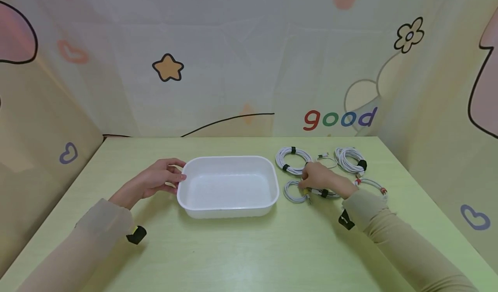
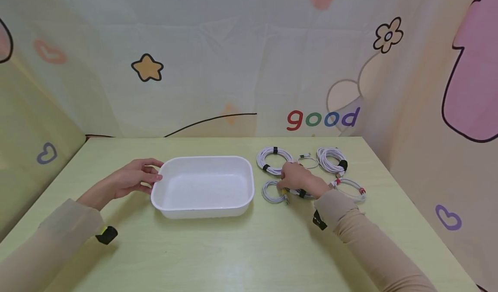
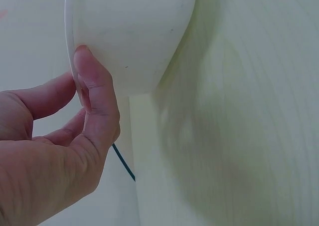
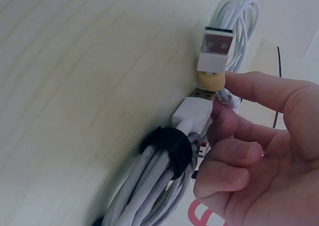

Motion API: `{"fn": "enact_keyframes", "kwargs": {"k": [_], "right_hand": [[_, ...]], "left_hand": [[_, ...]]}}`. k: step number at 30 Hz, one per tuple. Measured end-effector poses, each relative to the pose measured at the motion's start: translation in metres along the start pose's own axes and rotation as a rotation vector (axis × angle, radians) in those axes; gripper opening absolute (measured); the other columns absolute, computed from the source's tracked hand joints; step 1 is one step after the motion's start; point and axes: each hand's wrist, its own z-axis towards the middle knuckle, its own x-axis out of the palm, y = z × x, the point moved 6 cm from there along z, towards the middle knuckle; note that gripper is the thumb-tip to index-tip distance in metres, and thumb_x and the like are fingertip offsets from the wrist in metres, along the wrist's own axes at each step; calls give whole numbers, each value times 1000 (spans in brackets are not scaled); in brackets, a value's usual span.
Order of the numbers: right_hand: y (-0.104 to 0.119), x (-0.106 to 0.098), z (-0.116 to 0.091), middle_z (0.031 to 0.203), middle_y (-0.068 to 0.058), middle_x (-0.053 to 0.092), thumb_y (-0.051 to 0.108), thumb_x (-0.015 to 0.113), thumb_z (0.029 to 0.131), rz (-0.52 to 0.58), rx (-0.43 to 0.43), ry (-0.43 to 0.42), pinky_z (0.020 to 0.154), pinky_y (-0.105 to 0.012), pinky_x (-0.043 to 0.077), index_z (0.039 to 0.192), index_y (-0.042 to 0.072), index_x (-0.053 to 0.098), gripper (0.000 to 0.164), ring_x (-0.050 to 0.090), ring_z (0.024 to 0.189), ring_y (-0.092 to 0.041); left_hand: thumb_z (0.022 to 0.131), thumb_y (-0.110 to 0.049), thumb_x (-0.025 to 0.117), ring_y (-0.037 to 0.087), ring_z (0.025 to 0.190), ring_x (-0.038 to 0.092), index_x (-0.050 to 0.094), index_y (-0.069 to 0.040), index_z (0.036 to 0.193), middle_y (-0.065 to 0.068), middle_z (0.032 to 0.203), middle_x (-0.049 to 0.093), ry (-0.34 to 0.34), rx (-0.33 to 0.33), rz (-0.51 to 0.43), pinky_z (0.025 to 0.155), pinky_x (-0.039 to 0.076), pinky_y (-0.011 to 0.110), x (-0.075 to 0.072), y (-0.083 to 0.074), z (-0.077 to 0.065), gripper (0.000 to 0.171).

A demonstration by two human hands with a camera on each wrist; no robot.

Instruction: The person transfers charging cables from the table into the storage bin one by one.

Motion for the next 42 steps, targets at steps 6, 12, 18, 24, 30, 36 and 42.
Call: {"fn": "enact_keyframes", "kwargs": {"k": [6, 12, 18, 24, 30, 36, 42], "right_hand": [[2, -2, 1, 53, 5, 37, 13, 66, 87, 5, -41, -16, 53, -23, 30, 61, 11, 50, 30, 30, 50, -10], [1, -8, 1, 63, -3, 56, 13, 65, 89, 48, -39, -32, 55, -24, 39, 83, 1, 63, 14, 47, 55, -11], [-3, -8, 0, 58, -8, 60, 8, 65, 90, 166, -29, -5, 47, -25, 49, 84, -2, 63, 13, 54, 47, -12], [-5, -9, 0, 62, -10, 65, 8, 63, 91, 248, -12, 22, 50, -30, 54, 85, -6, 65, 15, 61, 48, -15], [-2, -18, 1, 63, -13, 67, 6, 62, 92, 307, -24, 23, 52, -34, 56, 87, -10, 66, 18, 65, 51, -23], [2, -30, 5, 65, -13, 68, 7, 61, 93, 339, -14, 19, 57, -38, 58, 90, -12, 64, 19, 67, 54, -23], [8, -44, 7, 66, -13, 69, 10, 61, 93, 329, -6, 14, 62, -43, 59, 87, -8, 64, 19, 67, 56, -24]], "left_hand": [[94, -9, 60, 17, 78, 64, 34, 2, 142, 9, 98, 56, 2, -4, -7, 73, 59, 33, 0, 2, 0, 55], [94, -10, 60, 17, 78, 64, 34, 1, 142, 8, 98, 56, -9, -17, -2, 73, 59, 34, -2, 5, 2, 55], [94, -11, 60, 17, 79, 64, 34, 0, 142, 8, 98, 56, -10, -19, -9, 74, 59, 34, -3, 5, 3, 56], [92, -13, 64, 17, 78, 64, 36, 0, 141, 6, 97, 57, -3, -8, -20, 75, 59, 33, -2, 5, 2, 57], [93, -13, 64, 16, 78, 64, 36, 0, 141, 5, 95, 58, -2, 1, -27, 74, 59, 33, -2, 3, 1, 57], [93, -11, 62, 16, 79, 63, 38, 1, 139, 5, 95, 58, 5, 9, -32, 75, 59, 34, -2, 2, 1, 54], [94, -8, 60, 19, 82, 63, 38, 0, 139, 10, 99, 57, 8, 5, -32, 76, 59, 35, -2, 4, 3, 50]]}}
